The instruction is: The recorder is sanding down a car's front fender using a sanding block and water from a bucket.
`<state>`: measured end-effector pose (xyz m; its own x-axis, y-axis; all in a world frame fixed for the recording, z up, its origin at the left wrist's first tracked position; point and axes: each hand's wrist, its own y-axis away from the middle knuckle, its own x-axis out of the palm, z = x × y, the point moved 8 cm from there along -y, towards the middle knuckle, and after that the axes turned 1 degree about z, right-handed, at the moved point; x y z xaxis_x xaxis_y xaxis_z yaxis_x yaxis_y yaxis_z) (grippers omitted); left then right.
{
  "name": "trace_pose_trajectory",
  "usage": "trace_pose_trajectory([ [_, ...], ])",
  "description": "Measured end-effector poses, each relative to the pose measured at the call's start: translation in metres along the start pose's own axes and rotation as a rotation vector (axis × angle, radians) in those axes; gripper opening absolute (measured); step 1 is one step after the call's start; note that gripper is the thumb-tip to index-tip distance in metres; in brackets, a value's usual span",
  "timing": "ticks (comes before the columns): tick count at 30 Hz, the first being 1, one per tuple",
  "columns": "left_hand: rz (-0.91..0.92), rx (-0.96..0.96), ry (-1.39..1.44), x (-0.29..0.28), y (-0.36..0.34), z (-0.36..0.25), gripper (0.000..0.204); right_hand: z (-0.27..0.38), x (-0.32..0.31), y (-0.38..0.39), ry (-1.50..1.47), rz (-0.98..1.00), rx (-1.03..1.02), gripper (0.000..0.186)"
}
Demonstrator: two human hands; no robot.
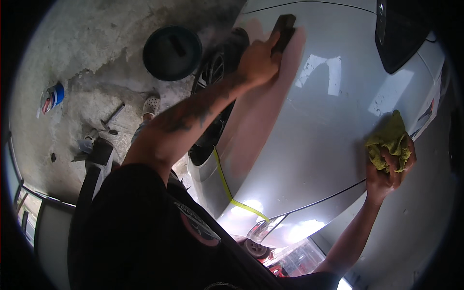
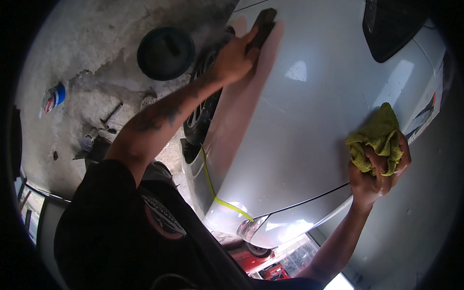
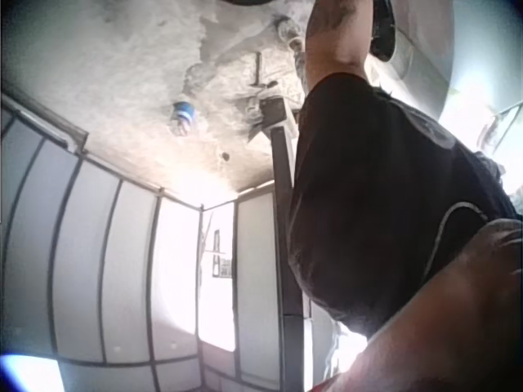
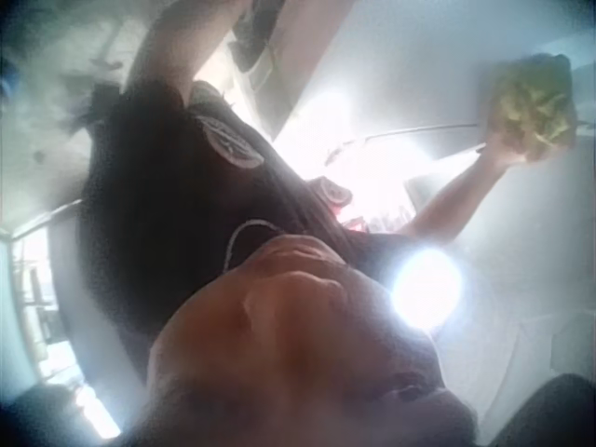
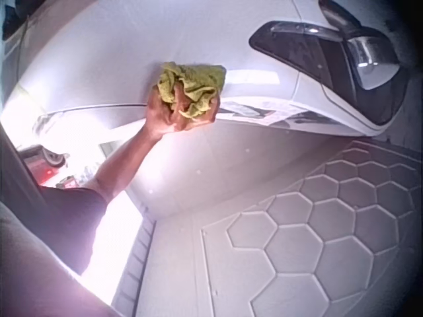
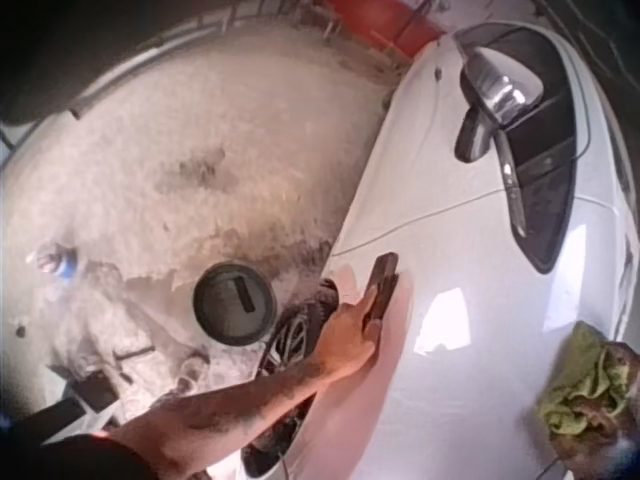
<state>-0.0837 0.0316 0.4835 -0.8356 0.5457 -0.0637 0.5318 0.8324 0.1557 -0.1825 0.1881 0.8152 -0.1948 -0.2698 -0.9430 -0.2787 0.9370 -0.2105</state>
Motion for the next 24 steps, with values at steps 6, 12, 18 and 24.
trace_pose_trajectory([
  [6,-0.088,0.371,0.04,0.021,0.138,-0.028,0.065,-0.001,-0.004,0.005,0.073,0.013,-0.01,0.034],
  [12,-0.039,0.055,0.074,-0.003,0.001,-0.008,0.056,-0.006,0.002,0.005,0.07,-0.001,0.025,0.036],
  [18,-0.037,0.184,0.144,0.019,0.122,-0.021,0.059,-0.008,-0.001,0.008,0.067,0.015,0.053,0.038],
  [24,-0.128,0.034,-0.038,0.001,-0.009,0.008,0.059,0.0,0.0,0.001,0.04,-0.031,-0.02,0.038],
])
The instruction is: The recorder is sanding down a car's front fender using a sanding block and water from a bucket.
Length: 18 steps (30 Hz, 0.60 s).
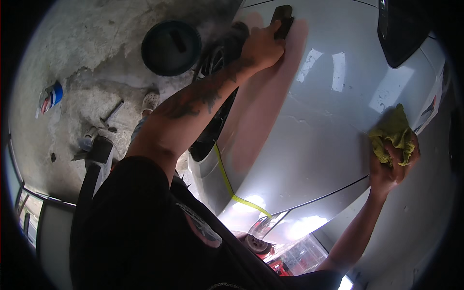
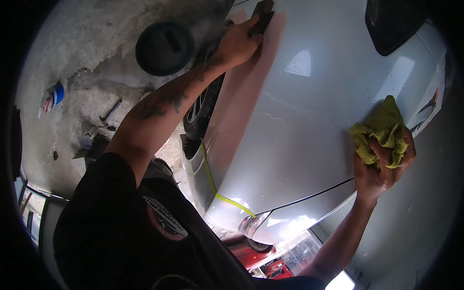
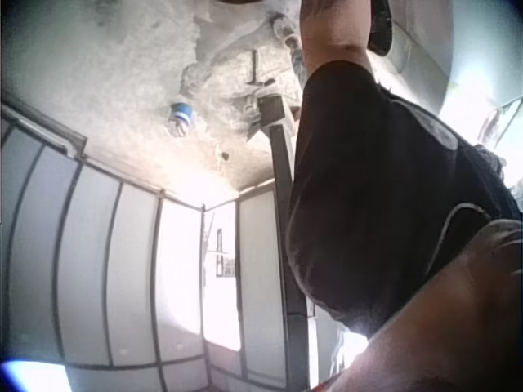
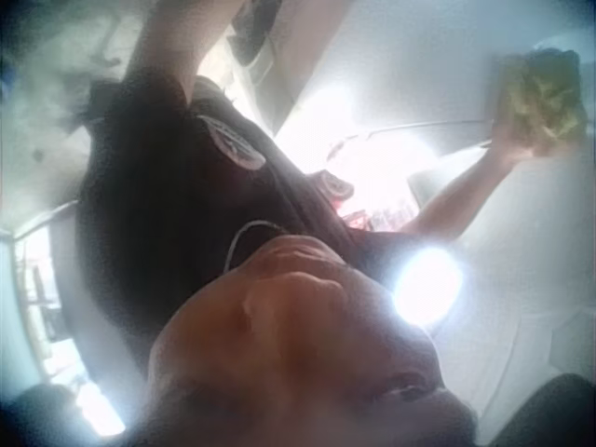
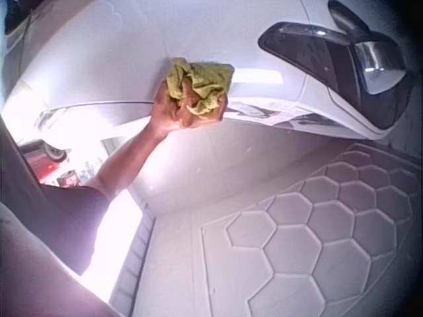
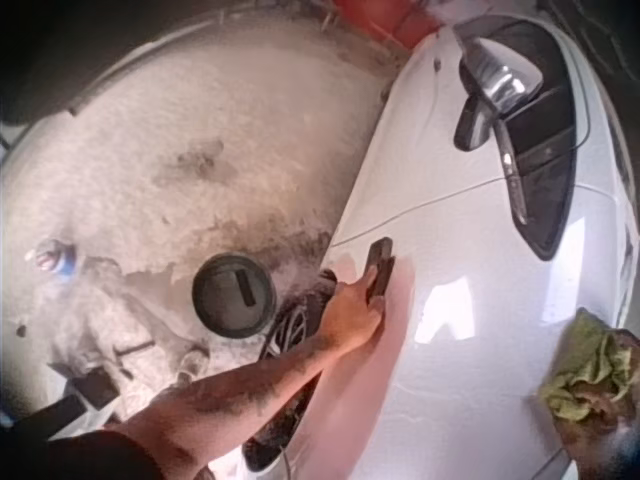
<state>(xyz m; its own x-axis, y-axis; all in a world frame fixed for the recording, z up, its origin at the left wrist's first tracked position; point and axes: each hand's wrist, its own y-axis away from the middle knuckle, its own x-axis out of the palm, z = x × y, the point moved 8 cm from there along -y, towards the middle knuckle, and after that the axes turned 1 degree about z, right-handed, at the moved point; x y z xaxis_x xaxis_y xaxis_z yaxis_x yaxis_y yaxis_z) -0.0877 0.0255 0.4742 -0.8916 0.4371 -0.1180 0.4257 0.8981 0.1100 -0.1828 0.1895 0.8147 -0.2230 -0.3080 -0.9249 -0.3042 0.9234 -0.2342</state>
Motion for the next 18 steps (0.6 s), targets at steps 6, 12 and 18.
trace_pose_trajectory([
  [6,0.124,0.174,0.015,0.001,0.111,-0.048,0.065,-0.003,-0.002,0.005,0.042,0.056,0.063,0.039],
  [12,0.044,0.051,-0.018,-0.004,0.007,-0.036,0.065,-0.003,0.002,0.001,0.013,0.038,0.054,0.033],
  [18,0.068,0.229,0.039,0.002,0.129,-0.043,0.07,-0.004,-0.001,0.004,0.047,0.043,0.063,0.032],
])
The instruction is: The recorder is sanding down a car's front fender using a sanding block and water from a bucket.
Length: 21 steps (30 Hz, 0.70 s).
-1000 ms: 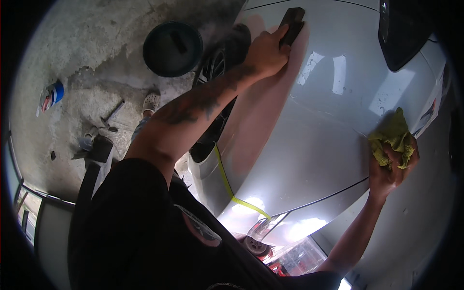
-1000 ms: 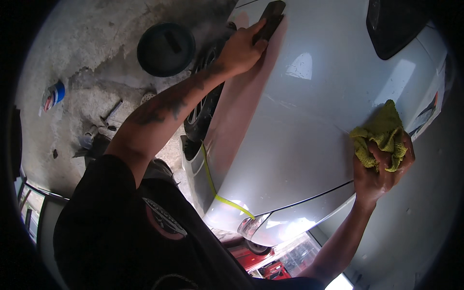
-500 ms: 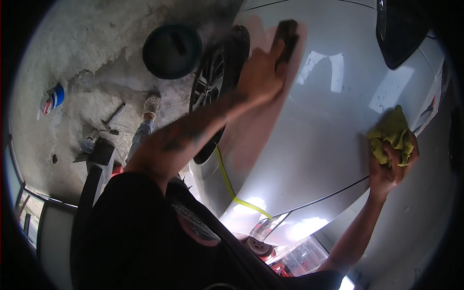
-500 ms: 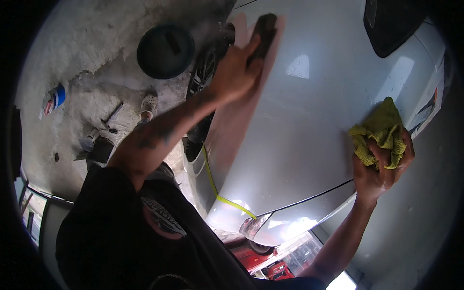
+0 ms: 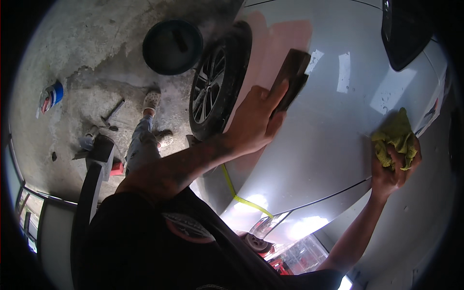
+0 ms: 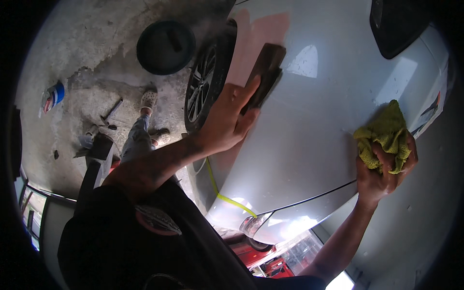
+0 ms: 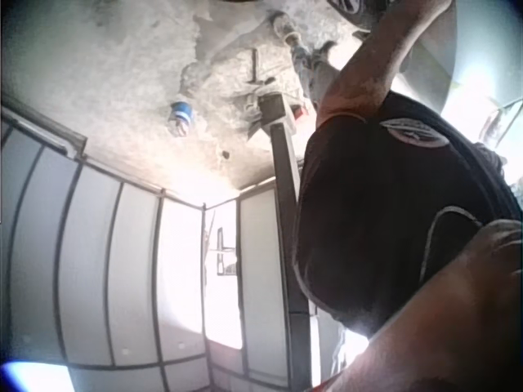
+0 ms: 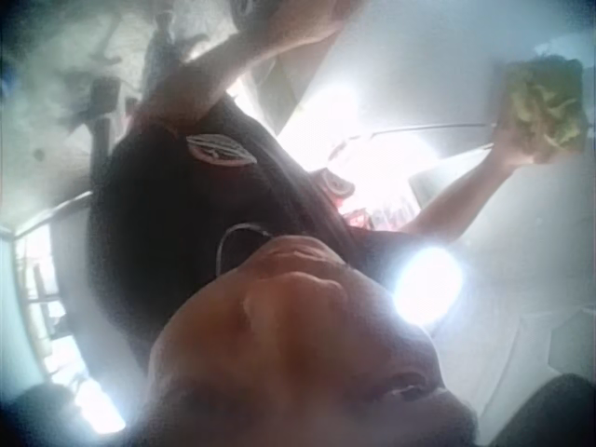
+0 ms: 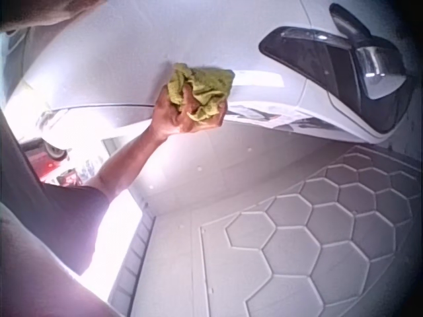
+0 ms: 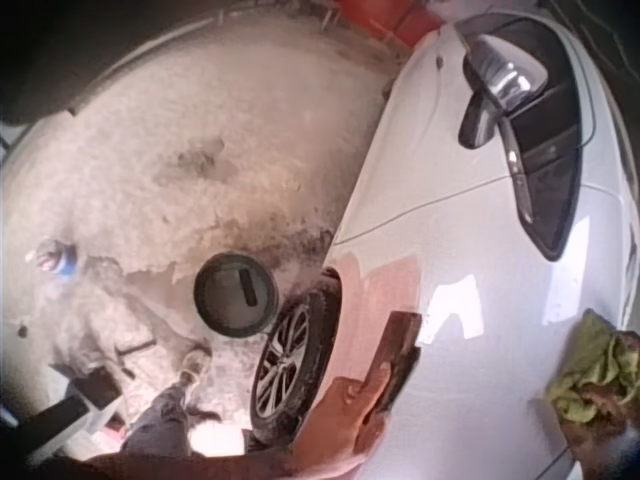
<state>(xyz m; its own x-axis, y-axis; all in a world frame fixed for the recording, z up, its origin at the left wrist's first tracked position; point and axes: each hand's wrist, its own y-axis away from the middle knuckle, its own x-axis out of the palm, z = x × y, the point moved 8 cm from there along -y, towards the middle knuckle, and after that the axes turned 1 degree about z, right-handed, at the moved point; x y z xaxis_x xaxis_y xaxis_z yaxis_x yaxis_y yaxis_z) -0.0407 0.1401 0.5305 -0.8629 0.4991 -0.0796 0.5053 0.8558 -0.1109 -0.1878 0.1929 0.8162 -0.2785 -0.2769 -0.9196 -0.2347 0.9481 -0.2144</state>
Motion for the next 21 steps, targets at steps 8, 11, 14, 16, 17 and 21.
trace_pose_trajectory([
  [8,-0.069,-0.161,-0.057,-0.017,-0.12,0.052,0.058,0.001,0.007,-0.004,-0.036,-0.015,-0.012,0.035],
  [11,-0.127,0.069,-0.083,0.001,-0.022,0.016,0.063,-0.005,0.001,0.001,-0.039,-0.011,-0.01,0.037],
  [14,-0.011,0.015,0.163,0.004,0.072,-0.008,0.072,-0.003,-0.001,0.001,-0.057,-0.017,-0.013,0.036],
  [16,-0.069,0.081,0.072,-0.001,0.049,0.0,0.07,0.003,-0.004,-0.002,-0.064,-0.05,-0.058,0.033],
  [17,-0.114,0.11,0.021,-0.002,0.02,0.005,0.07,0.003,-0.006,-0.003,-0.058,-0.043,-0.055,0.033],
  [21,0.016,-0.244,0.099,-0.012,-0.072,0.052,0.057,0.005,0.002,-0.006,-0.036,-0.034,-0.056,0.034],
])
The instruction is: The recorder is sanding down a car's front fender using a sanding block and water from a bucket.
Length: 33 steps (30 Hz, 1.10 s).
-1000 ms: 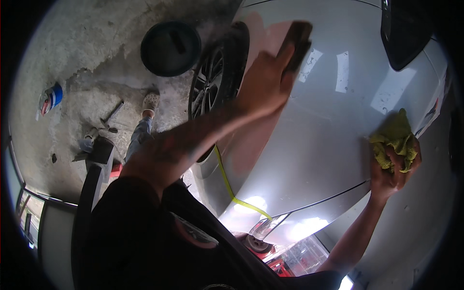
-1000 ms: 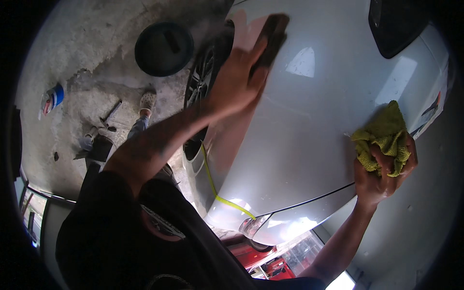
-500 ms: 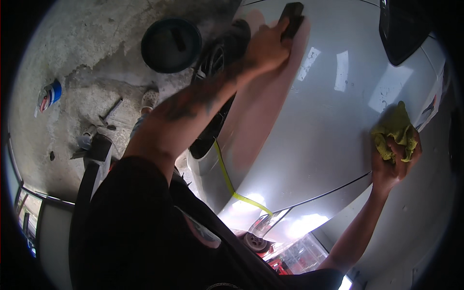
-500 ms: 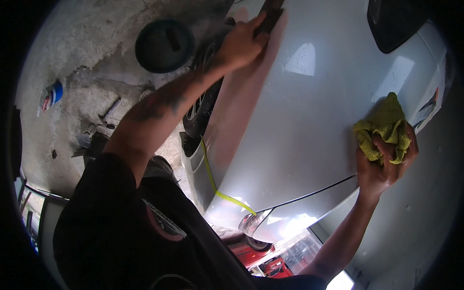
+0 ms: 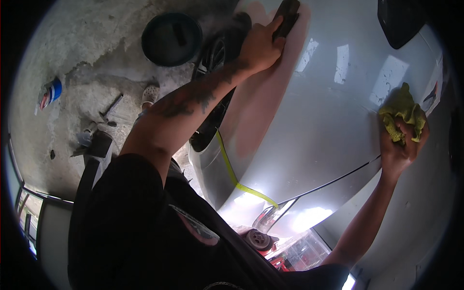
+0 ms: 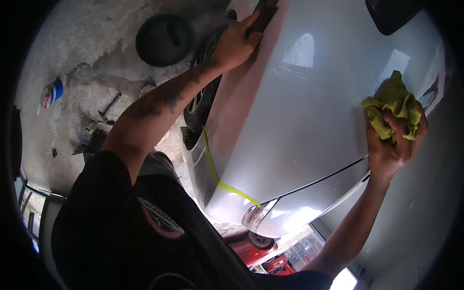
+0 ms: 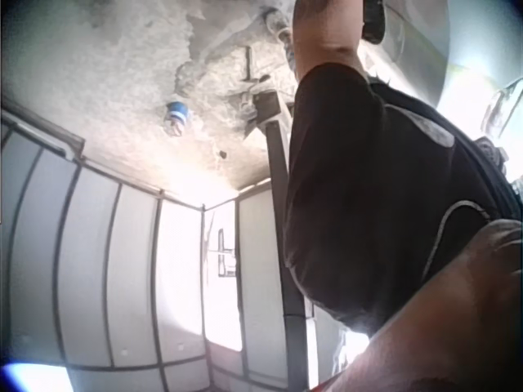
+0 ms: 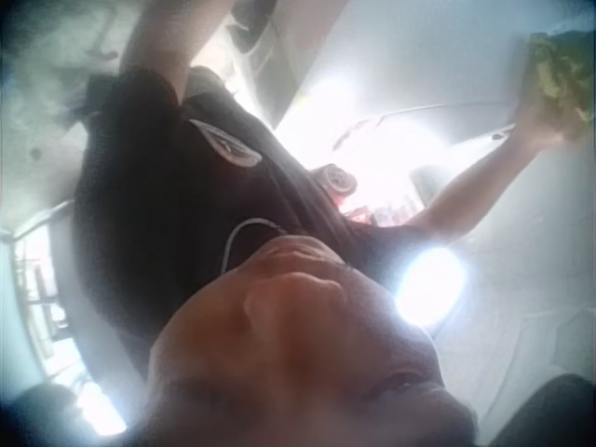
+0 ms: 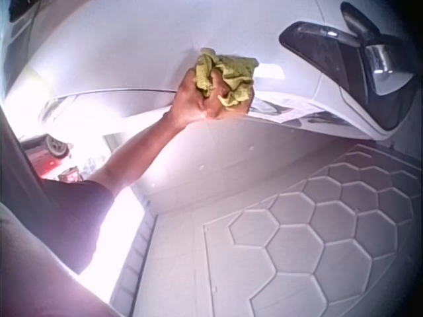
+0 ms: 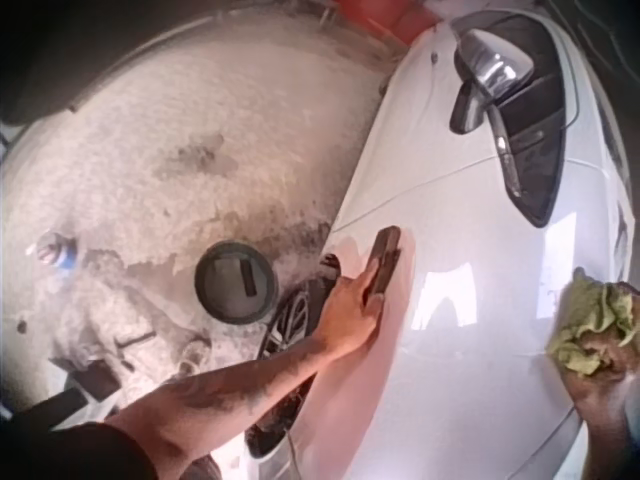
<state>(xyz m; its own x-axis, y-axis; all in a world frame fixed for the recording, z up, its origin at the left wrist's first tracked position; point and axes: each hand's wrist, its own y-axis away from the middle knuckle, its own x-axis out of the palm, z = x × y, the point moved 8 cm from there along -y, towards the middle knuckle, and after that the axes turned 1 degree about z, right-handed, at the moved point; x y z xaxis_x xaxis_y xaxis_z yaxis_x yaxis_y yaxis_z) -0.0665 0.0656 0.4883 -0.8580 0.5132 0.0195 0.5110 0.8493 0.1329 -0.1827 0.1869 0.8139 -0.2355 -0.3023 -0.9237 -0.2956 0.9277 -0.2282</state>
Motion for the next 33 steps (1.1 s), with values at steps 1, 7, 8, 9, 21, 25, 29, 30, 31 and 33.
trace_pose_trajectory([
  [1,0.058,-0.041,0.025,0.001,0.004,-0.001,0.058,0.0,0.0,0.0,-0.005,-0.001,0.001,0.035],
  [7,-0.001,0.324,-0.045,0.024,0.229,-0.012,0.074,0.0,-0.005,0.001,-0.017,0.008,0.003,0.037],
  [8,-0.003,0.326,-0.044,0.025,0.226,-0.009,0.074,0.0,-0.006,0.001,0.019,0.01,0.005,0.037],
  [9,-0.029,0.355,-0.06,0.025,0.215,-0.006,0.073,-0.001,-0.006,0.001,0.056,0.011,0.006,0.037],
  [21,0.005,0.348,-0.088,0.034,0.28,0.002,0.069,-0.019,-0.001,0.008,0.074,-0.004,0.067,0.033],
  [25,-0.171,0.36,-0.093,0.02,0.199,0.009,0.065,-0.026,-0.001,0.006,0.155,0.024,0.069,0.034],
  [29,-0.198,0.276,-0.079,0.008,0.131,0.02,0.059,-0.03,0.007,0.004,0.093,0.021,0.05,0.033],
  [30,-0.204,0.31,-0.072,0.014,0.158,0.016,0.061,-0.028,0.007,0.005,0.083,0.008,0.06,0.033],
  [31,-0.207,0.352,-0.061,0.023,0.199,0.01,0.063,-0.028,0.005,0.007,0.082,-0.007,0.072,0.034],
  [33,-0.063,0.364,-0.07,0.035,0.27,-0.003,0.066,-0.029,-0.005,0.01,0.07,-0.018,0.082,0.034],
])
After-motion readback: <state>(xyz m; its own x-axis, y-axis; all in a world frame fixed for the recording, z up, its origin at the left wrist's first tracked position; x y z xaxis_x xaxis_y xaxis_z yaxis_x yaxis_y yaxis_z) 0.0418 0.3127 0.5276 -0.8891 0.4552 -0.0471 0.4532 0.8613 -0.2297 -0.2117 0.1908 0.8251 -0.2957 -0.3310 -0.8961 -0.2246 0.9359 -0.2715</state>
